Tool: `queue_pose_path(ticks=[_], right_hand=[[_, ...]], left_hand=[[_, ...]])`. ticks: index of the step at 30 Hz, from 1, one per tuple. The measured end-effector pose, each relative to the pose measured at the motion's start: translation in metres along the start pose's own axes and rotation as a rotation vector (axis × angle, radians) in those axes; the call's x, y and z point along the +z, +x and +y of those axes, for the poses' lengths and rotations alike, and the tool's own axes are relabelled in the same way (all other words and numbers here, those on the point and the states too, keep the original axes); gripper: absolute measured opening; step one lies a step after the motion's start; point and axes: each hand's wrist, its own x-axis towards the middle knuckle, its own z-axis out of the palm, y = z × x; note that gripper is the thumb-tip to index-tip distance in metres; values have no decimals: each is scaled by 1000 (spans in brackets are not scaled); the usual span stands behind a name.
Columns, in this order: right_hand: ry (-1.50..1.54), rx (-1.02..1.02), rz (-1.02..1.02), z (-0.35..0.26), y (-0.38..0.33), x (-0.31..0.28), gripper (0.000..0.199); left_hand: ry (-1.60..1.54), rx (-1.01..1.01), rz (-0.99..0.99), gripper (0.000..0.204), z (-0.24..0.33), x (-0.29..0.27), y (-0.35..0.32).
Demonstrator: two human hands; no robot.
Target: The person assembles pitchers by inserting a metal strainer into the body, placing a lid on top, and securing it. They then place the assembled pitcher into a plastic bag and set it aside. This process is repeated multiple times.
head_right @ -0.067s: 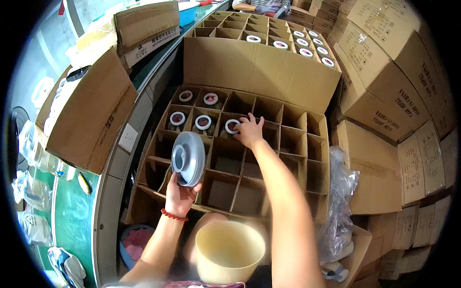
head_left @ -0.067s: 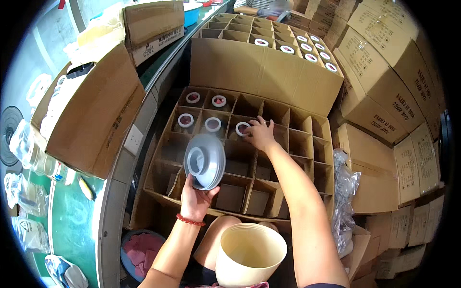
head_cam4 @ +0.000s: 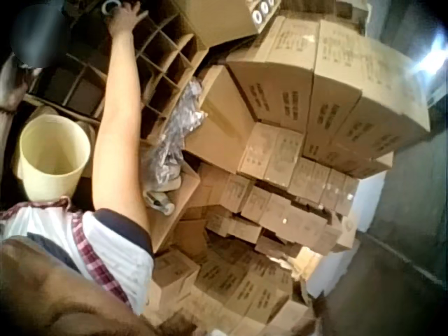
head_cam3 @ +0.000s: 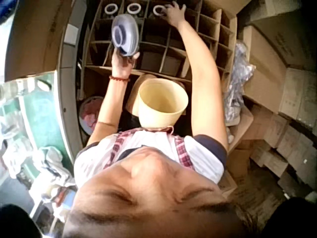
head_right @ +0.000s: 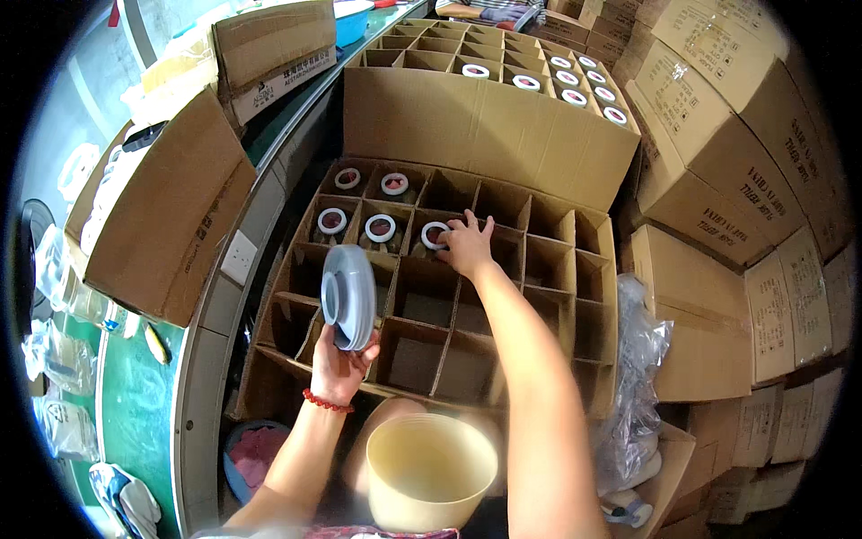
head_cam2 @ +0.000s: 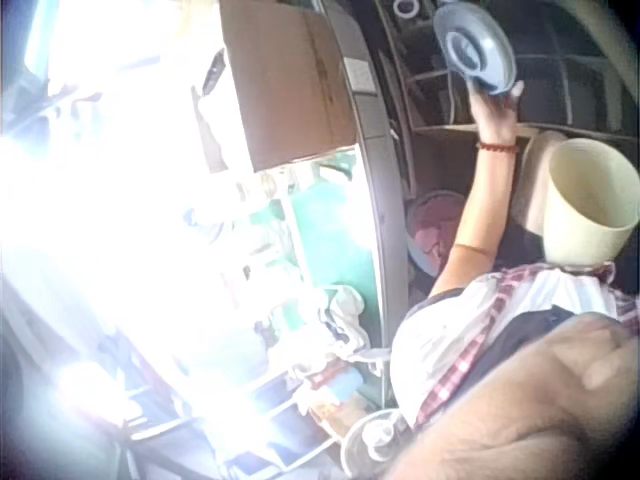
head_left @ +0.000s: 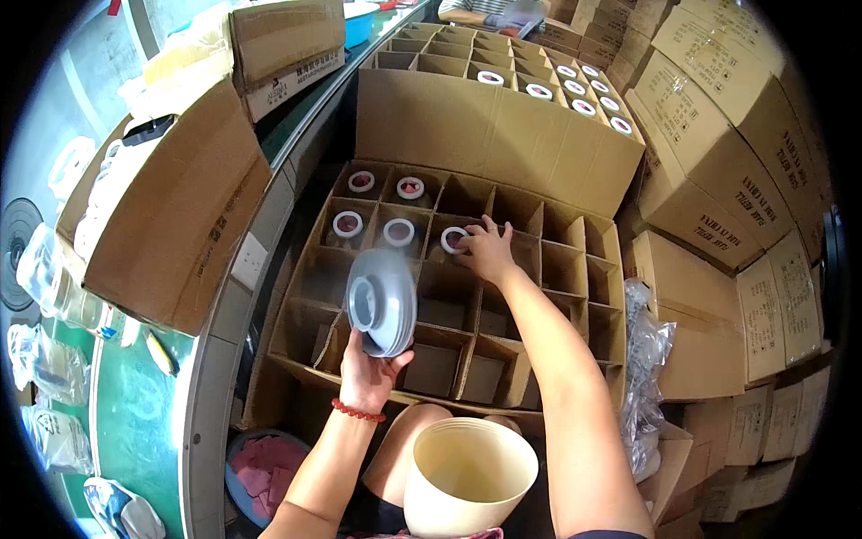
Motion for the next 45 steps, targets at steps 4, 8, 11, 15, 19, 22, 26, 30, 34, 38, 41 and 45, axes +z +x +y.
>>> queue_pose_path(ticks=[4, 8, 11, 15, 19, 22, 26, 30, 34, 38, 41, 45], right_hand=[[14, -66, 79, -11, -4, -13, 27], [51, -170, 295, -26, -18, -84, 24], [-50, -361, 467, -62, -63, -166, 22], [-233, -553, 537, -103, -157, -220, 17], [-256, -653, 506, -120, -229, -203, 17], [-226, -630, 541, -120, -259, -192, 34], [-313, -574, 524, -124, -280, -190, 41], [-95, -619, 474, -123, -287, -202, 56], [555, -389, 366, -105, -285, -205, 64], [1031, 60, 191, -78, -250, -175, 62], [1231, 155, -131, -73, -230, -175, 70], [1244, 114, -413, -71, -228, -182, 74]], left_hand=[[-113, -25, -309, 40, -9, -14, 14], [-100, -33, -317, 52, -11, 24, 14], [-40, -62, -314, 61, -11, 43, 14], [43, -144, -347, 62, -10, 68, -4], [16, -172, -531, 60, -13, 63, -16], [87, -197, -477, 61, -24, 58, -36], [110, -209, -496, 61, -31, 59, -48], [123, -200, -554, 60, -29, 57, -48], [28, -253, -615, 60, -32, 54, -49], [145, -168, -658, 68, -42, 47, -41], [162, -118, -657, 62, -46, 44, -41], [264, -70, -610, 52, -48, 45, -67]])
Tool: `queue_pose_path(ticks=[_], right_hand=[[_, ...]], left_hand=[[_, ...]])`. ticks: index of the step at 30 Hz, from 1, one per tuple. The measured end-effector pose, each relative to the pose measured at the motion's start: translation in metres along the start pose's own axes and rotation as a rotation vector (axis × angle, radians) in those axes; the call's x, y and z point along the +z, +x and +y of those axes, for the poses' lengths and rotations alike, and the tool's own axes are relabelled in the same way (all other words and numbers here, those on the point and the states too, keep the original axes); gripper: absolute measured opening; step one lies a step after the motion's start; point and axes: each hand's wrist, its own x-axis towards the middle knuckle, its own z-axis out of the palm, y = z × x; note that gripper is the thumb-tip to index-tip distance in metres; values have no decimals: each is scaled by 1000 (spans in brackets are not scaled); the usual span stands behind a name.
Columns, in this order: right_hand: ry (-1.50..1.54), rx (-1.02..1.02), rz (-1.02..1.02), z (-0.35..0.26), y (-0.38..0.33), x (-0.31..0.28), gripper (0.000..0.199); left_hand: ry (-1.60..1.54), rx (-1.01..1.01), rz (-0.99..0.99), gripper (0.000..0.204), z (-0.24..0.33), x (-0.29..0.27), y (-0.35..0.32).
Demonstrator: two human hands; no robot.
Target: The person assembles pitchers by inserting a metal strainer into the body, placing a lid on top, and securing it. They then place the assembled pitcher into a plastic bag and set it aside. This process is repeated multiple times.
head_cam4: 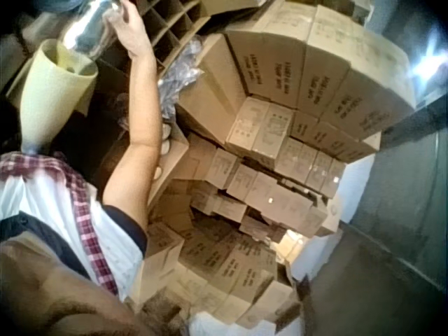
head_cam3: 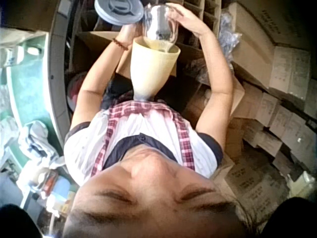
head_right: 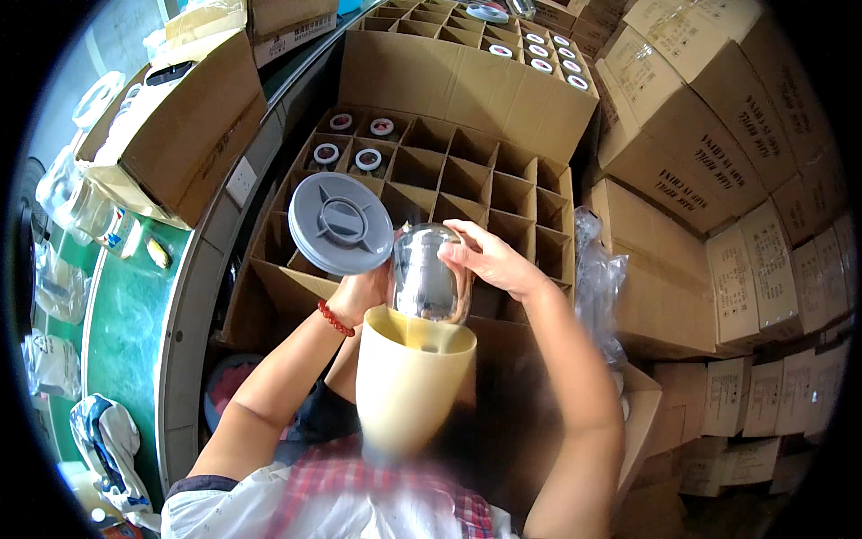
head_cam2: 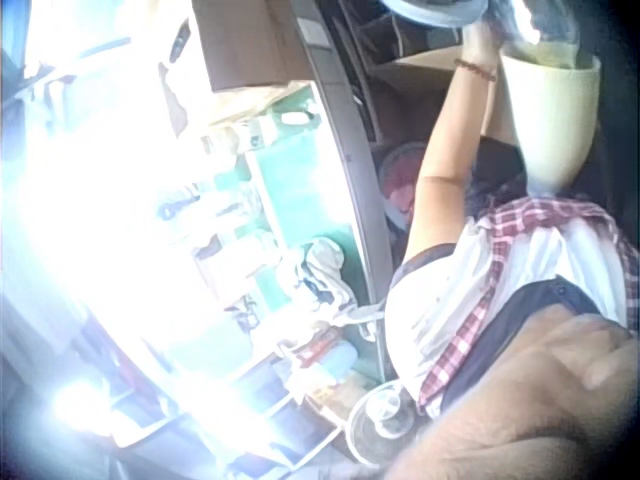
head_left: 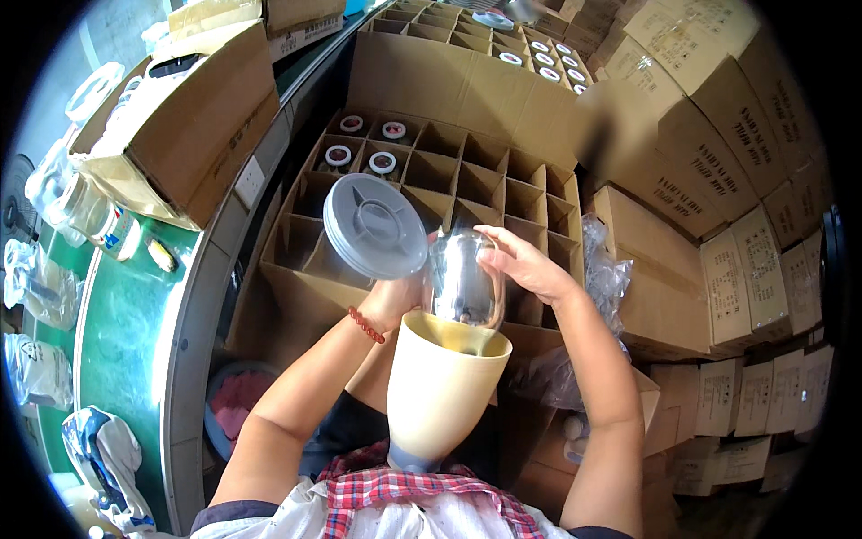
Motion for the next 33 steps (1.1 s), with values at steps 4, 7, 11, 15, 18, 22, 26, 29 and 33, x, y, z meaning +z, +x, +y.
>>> queue_pose_path(ticks=[4, 7, 11, 15, 18, 22, 26, 29, 33], right_hand=[[-62, 54, -86, -5, -6, 9, 82], [-312, 104, -157, -10, -15, 12, 84], [-593, 103, -200, -29, -20, 24, 89], [-771, 117, -378, -47, -16, 32, 84], [-906, 110, -462, -41, -13, 49, 65], [-972, 133, -549, -55, -1, 57, 63], [-946, 169, -573, -57, 7, 53, 53], [-1029, 164, -494, -57, 7, 52, 65], [-1062, 231, -421, -61, 13, 41, 75]], left_hand=[[251, 28, 56, 59, -5, -16, -17], [245, -21, 58, 69, 2, -15, -31], [166, 22, 157, 73, 10, -35, -42], [143, 130, 342, 58, 14, -57, -54], [77, 187, 455, 50, 27, -64, -61], [81, 225, 577, 36, 43, -62, -70], [73, 249, 620, 31, 49, -48, -71], [74, 240, 648, 29, 49, -50, -71], [94, 266, 663, 27, 53, -48, -75]])
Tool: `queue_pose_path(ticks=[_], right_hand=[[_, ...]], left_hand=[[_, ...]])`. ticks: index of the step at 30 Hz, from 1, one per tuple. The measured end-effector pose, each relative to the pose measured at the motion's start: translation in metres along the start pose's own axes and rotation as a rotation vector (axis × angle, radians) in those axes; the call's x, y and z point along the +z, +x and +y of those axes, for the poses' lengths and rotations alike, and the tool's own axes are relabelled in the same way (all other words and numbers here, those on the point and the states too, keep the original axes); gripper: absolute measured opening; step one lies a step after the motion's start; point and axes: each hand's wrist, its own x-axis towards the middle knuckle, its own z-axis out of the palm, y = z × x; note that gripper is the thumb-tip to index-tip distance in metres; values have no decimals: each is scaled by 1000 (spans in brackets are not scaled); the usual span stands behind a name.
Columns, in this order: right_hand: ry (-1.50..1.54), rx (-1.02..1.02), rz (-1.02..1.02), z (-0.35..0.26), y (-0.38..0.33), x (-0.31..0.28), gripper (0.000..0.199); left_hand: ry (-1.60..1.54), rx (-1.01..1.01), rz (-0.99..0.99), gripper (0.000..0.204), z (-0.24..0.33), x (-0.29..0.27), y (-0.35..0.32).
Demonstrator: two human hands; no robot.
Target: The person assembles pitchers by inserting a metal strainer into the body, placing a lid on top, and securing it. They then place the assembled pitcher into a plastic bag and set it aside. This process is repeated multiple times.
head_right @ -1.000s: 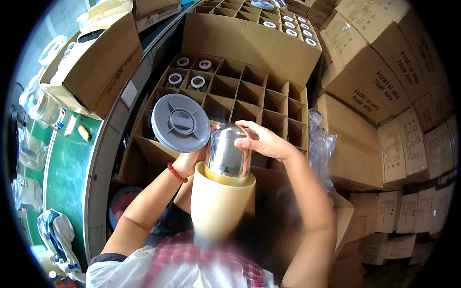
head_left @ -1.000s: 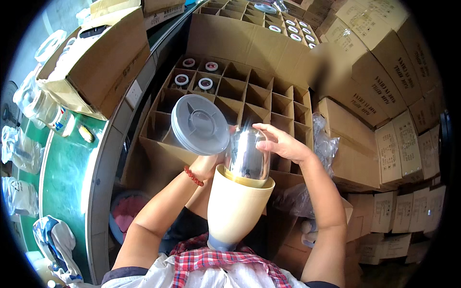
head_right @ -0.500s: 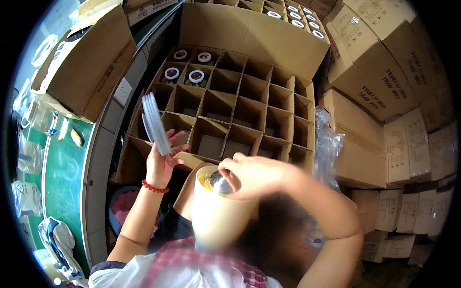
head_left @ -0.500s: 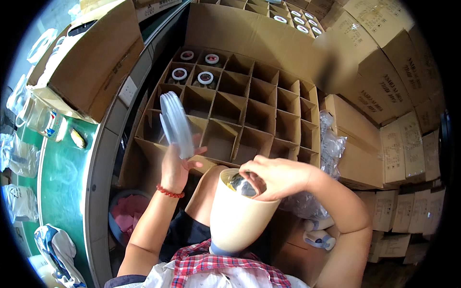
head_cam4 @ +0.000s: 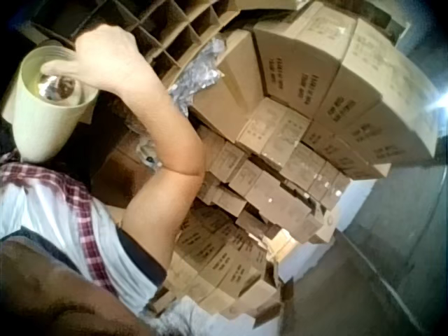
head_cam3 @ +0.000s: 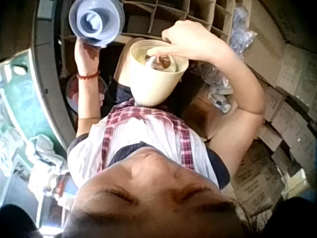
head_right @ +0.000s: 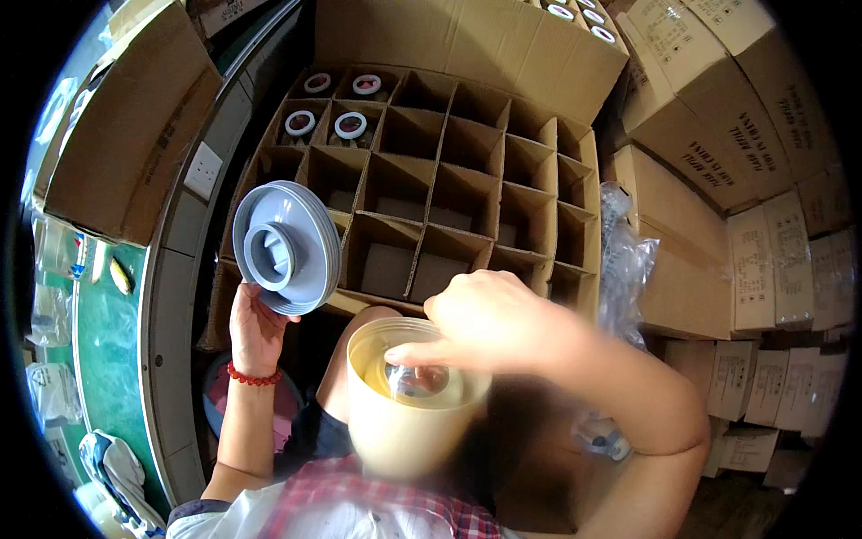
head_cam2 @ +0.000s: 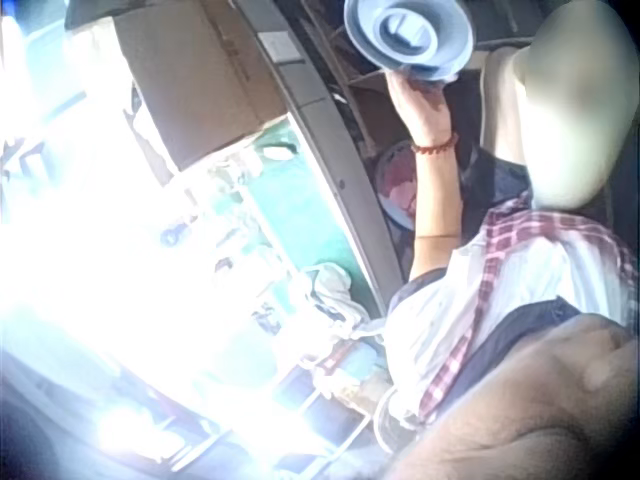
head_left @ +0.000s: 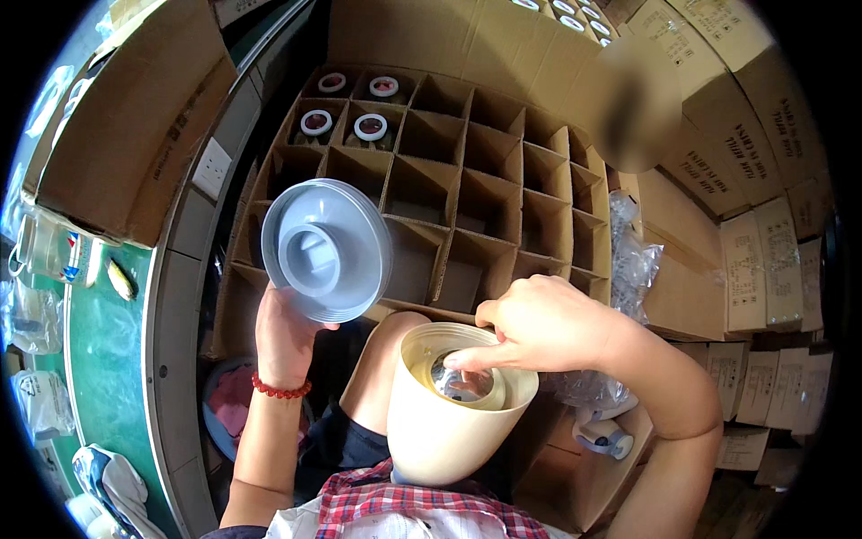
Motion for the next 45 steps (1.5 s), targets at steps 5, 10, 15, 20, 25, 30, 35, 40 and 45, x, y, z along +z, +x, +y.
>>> queue_pose_path(ticks=[5, 10, 15, 20, 25, 30, 35, 40, 45], right_hand=[[-3, -56, -74, 2, 8, 21, 68], [142, -249, -213, 16, 13, 14, 55], [204, -401, -46, 31, 18, 33, 58], [-34, -59, -108, -3, 8, 5, 63], [265, -485, -59, 30, 4, 17, 47], [-13, -135, -238, -1, 15, 11, 54], [-77, -243, -39, 8, 5, 0, 62], [162, -430, -23, 23, 15, 28, 58], [-87, -126, 3, -2, 14, 11, 55]], left_hand=[[-1, -6, -9, 26, 0, 3, 0], [-21, -14, -15, 26, -3, 0, -2], [-25, 15, -31, 27, 0, -1, -3], [-6, 25, -36, 27, 3, 1, -5], [-27, 37, -36, 26, 4, -1, -6], [-16, 22, -80, 28, 0, -3, -5], [-25, 43, -49, 28, 2, 1, -7], [-13, 9, -47, 29, -3, -2, -3], [-16, 12, -24, 30, -3, -3, -6]])
